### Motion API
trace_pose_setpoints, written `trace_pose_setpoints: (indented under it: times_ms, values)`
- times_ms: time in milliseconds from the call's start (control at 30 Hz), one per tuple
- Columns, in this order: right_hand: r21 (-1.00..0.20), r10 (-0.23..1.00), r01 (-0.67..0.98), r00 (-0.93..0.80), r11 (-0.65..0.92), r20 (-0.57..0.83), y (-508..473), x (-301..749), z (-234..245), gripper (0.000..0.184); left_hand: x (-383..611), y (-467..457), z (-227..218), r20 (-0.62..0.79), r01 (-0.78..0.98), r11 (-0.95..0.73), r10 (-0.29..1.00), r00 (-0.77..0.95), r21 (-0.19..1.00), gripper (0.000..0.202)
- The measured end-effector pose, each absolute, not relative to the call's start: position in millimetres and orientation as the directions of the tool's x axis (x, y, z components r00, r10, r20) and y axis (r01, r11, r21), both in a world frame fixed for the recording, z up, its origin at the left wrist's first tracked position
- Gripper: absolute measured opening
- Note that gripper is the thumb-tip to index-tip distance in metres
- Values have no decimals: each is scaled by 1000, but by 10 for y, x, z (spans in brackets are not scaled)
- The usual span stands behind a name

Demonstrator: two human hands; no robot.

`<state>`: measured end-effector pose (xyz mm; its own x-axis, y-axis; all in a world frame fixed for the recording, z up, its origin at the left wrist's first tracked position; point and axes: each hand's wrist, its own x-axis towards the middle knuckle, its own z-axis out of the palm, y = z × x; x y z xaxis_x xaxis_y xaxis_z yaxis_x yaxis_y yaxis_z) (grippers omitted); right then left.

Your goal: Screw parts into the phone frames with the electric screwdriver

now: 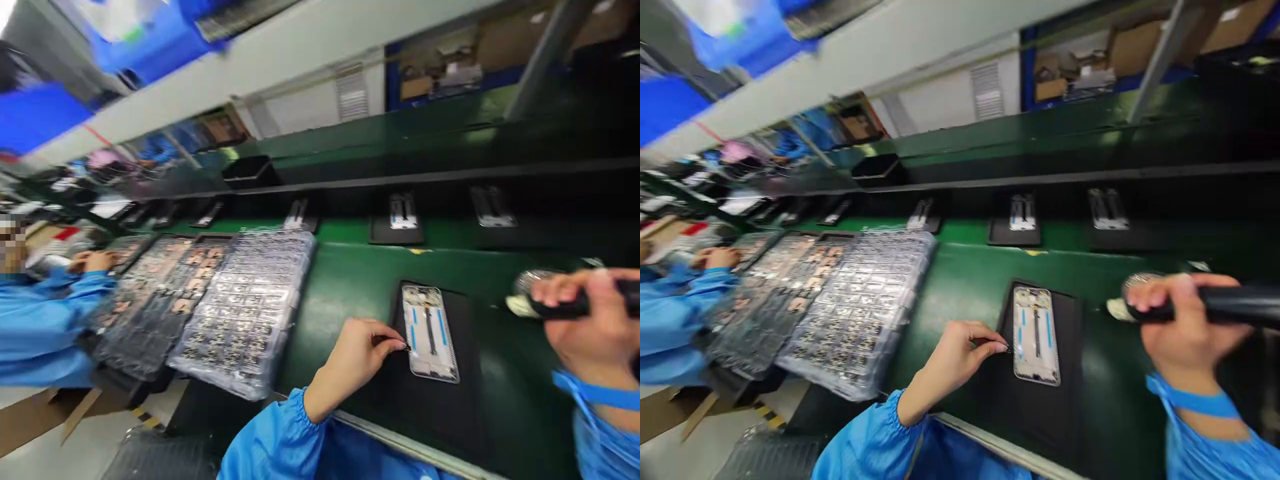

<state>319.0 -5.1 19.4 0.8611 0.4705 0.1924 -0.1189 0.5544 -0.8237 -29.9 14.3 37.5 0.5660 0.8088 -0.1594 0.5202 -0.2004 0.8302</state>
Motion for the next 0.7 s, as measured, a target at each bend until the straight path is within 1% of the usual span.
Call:
trace_pose_setpoints:
  times_ms: [33, 100, 200, 300, 400, 567, 700]
  values:
    - [-826, 473, -83, 849, 558, 234, -118, 3230, 183, 59, -168, 91, 331, -160, 501, -227, 770, 617, 835, 10]
    - [-827, 501, -54, 817, 560, 286, -154, 3241, 177, 55, 35, 32, 266, -137, 473, -297, 713, 688, 829, 8]
    - [-817, 520, -46, 791, 575, 322, -102, 3180, 199, 49, 215, 22, 201, -143, 490, -375, 663, 735, 787, 8]
    - [-814, 533, -53, 780, 579, 328, -81, 3122, 236, 51, 281, 50, 146, -214, 558, -372, 657, 723, 742, 9]
    - [-815, 541, -52, 772, 577, 333, -97, 3096, 252, 51, 264, 80, 93, -249, 567, -353, 642, 726, 744, 11]
    - [-816, 548, -59, 768, 574, 330, -103, 3088, 240, 50, 199, 84, 13, -212, 519, -350, 632, 745, 780, 12]
    - [-821, 552, -55, 765, 568, 331, -108, 3098, 227, 48, 183, 29, -58, -162, 506, -378, 656, 737, 775, 9]
